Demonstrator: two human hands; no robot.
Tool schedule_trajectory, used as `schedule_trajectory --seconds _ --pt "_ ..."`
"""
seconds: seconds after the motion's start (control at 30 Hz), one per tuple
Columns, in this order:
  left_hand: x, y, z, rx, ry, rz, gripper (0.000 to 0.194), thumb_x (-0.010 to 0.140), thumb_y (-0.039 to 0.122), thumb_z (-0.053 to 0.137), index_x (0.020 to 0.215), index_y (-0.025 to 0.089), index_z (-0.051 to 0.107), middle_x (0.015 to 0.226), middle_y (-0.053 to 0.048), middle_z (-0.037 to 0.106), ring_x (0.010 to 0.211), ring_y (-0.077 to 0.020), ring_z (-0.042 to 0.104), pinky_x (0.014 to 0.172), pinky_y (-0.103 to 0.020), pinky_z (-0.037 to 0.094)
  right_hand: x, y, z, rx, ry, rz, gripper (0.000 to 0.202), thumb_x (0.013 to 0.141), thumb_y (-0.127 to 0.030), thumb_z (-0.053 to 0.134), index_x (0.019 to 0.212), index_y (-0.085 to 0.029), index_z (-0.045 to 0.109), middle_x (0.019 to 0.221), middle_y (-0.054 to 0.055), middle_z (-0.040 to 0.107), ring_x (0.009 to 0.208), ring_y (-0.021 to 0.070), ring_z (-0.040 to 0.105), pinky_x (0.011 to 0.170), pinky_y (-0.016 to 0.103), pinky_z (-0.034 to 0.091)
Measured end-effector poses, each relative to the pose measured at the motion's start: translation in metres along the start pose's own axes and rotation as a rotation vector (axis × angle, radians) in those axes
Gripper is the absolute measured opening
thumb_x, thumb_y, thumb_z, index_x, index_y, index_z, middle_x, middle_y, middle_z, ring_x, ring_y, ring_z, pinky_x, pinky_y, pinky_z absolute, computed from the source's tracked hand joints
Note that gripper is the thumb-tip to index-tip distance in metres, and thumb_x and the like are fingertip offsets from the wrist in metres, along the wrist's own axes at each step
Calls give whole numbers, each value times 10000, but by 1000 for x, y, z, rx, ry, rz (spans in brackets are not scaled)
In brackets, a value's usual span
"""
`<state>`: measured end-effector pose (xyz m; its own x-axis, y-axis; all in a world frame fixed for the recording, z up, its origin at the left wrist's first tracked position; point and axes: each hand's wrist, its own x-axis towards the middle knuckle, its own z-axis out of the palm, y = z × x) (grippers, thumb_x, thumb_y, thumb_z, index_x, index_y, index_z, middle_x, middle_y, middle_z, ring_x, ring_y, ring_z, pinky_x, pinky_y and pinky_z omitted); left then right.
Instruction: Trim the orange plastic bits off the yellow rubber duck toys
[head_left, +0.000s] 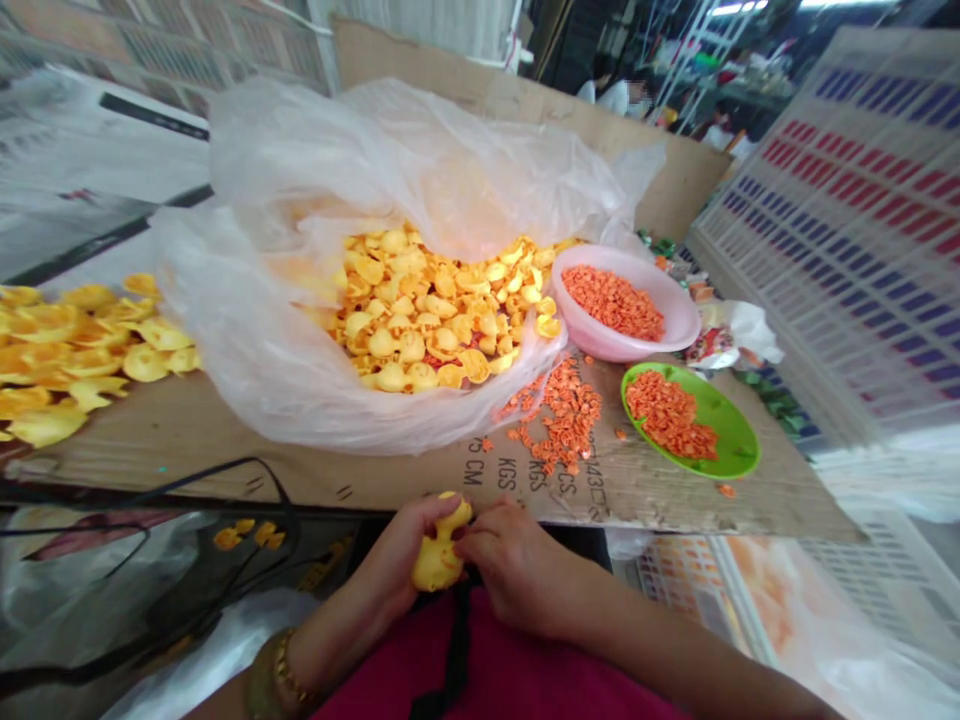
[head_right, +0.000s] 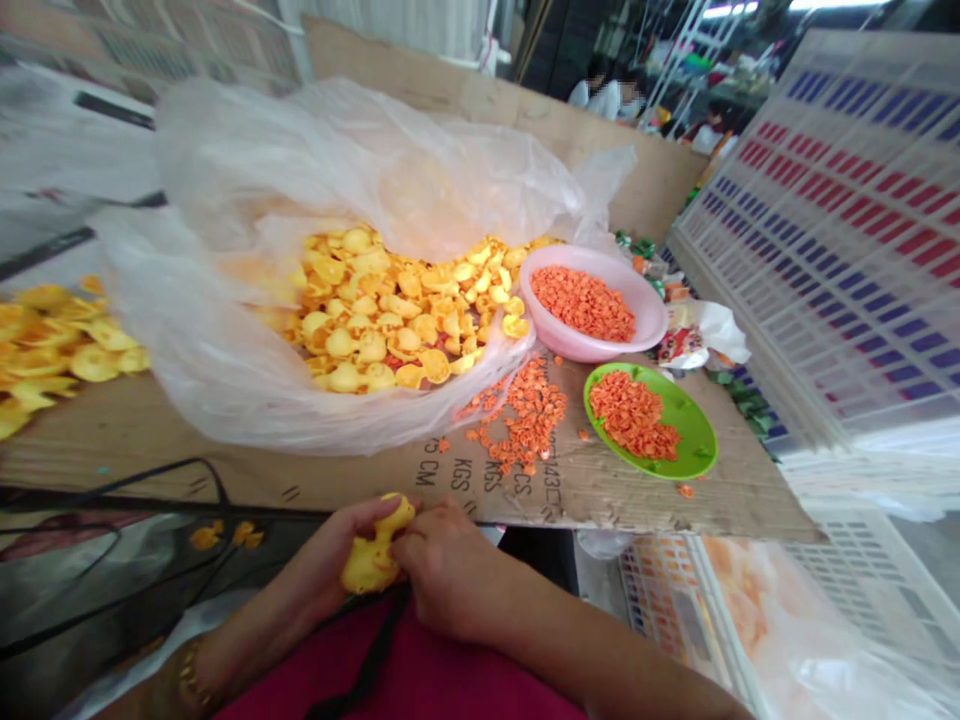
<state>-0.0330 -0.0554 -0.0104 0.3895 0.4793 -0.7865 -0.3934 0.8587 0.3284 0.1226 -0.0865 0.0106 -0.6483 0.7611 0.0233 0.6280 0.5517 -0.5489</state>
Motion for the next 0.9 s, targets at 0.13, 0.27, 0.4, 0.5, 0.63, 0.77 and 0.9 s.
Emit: schedule_trajectory --seconds 0.13,0.27,0.4,0.5,0.63,0.77,0.9 --pt "0 2 11 62 81 -5 118 722 181 630 631 125 580 538 -32 581 421 -141 547 412 -222 422 0 -2 7 -67 38 18 194 665 -79 544 832 -131 629 824 96 660 810 222 599 824 337 467" --pt "2 8 21 118 119 21 157 743 199 603 608 127 570 524 -38 581 403 -141 535 389 -225 409 5 0 18 -98 103 64 194 672 -87 554 848 -113 633 840 122 664 786 236 604 763 355 484" --pt "0 20 21 174 91 218 117 672 142 696 768 135 628 599 -15 630 474 -146 588 434 -214 454 7 20 5 113 165 52 157 788 -86 539 838 -163 667 843 68 703 777 181 647 722 267 499" --pt "-5 36 14 198 148 285 164 709 132 697 855 155 626 669 -44 679 577 -190 664 493 -243 518 -1 65 -30 110 392 431 219 873 -120 502 855 -199 705 833 36 735 757 156 675 692 229 507" --pt "-9 49 8 169 172 273 72 799 146 620 871 142 618 705 -86 701 615 -216 693 542 -293 567 -16 132 -72 -133 511 921 193 842 -110 556 852 -153 743 876 111 750 830 233 701 752 304 515" --pt "-3 47 11 118 159 220 84 802 139 607 884 132 625 763 -120 719 653 -243 707 560 -333 587 -15 149 -67 -160 399 932 145 818 -157 618 752 -159 748 764 111 742 747 233 696 700 301 506" --pt "6 45 20 97 120 196 86 813 130 571 878 132 627 918 -136 724 741 -257 714 544 -334 586 -5 134 -46 -131 301 828 87 779 -177 673 735 -193 746 777 66 746 744 187 682 696 258 507"
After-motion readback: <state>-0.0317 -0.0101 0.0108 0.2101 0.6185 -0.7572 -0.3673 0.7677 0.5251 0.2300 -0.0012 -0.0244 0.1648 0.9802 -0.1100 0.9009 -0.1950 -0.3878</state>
